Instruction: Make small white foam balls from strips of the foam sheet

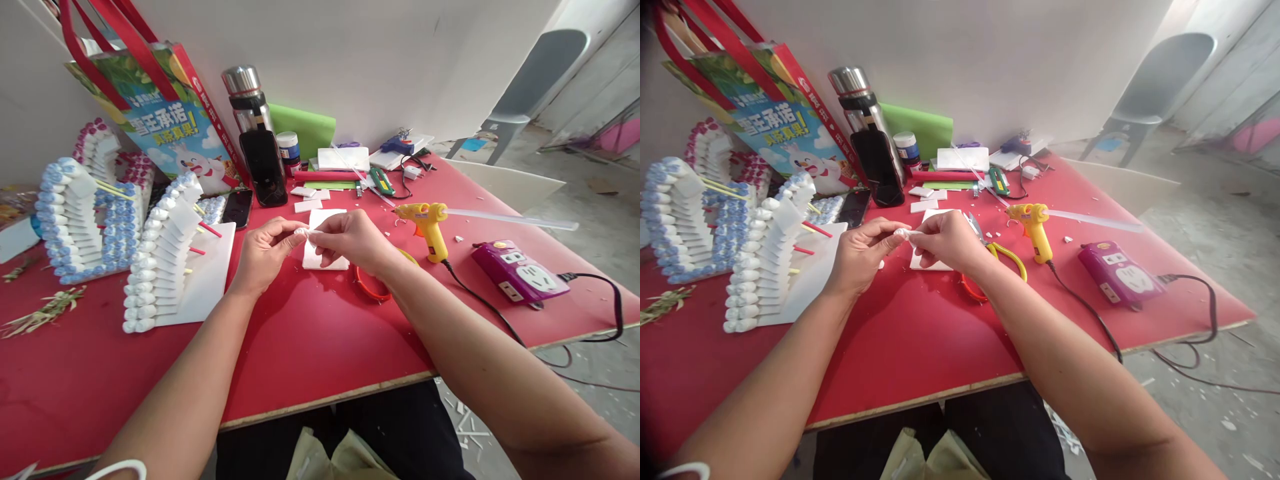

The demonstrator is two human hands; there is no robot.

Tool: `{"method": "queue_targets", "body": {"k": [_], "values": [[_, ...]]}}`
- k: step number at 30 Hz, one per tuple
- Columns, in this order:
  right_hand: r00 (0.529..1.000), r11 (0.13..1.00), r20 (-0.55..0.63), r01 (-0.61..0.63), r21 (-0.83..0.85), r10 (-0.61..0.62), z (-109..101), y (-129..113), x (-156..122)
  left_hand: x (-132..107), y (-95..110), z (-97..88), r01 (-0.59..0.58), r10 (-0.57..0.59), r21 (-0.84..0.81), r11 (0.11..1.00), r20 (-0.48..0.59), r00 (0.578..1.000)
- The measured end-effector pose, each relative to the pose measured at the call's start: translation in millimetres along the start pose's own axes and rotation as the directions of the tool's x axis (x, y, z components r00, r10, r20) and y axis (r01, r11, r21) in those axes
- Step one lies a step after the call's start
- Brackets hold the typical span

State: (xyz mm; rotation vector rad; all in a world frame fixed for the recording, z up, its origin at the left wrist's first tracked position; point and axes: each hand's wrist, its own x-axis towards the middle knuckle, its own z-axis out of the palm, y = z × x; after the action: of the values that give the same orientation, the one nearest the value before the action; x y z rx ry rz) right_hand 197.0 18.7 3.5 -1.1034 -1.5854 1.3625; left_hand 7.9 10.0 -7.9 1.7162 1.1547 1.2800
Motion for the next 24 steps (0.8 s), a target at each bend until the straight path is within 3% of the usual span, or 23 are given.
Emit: {"method": "queue_targets", "body": {"k": [3,5,12,20,24], "values": [[0.977,0.936,-0.125,0.125,-0.329,-0.175,6.2,-4.2,-4.4,0.6,-1.2,2.9,-0.025,0.025,-0.034,0.999,-0.019,1.000],[0.953,0.861,-0.147,0.165,-0.481,-0.265,9.0,-6.4,-6.4,0.8,-1.9,3.9,-0.023,0.022,-0.056,0.998,-0.028,0.999],[0.920,0.739,-0.068,0.263,-0.620,-0.385,10.6,-4.1,-6.1,-0.2,-4.8,4.6,0.079,-0.088,-0.178,0.981,-0.043,0.995],[0.954,0.832,-0.093,0.197,-0.519,-0.284,10.1,-3.0,-4.5,-1.0,-4.2,5.1,0.106,-0.109,-0.168,0.980,-0.008,0.994],[0.974,0.930,-0.091,0.166,-0.328,-0.206,9.7,1.6,-2.2,-0.8,-3.8,3.3,0.072,-0.076,-0.148,0.986,-0.018,0.997]]}}
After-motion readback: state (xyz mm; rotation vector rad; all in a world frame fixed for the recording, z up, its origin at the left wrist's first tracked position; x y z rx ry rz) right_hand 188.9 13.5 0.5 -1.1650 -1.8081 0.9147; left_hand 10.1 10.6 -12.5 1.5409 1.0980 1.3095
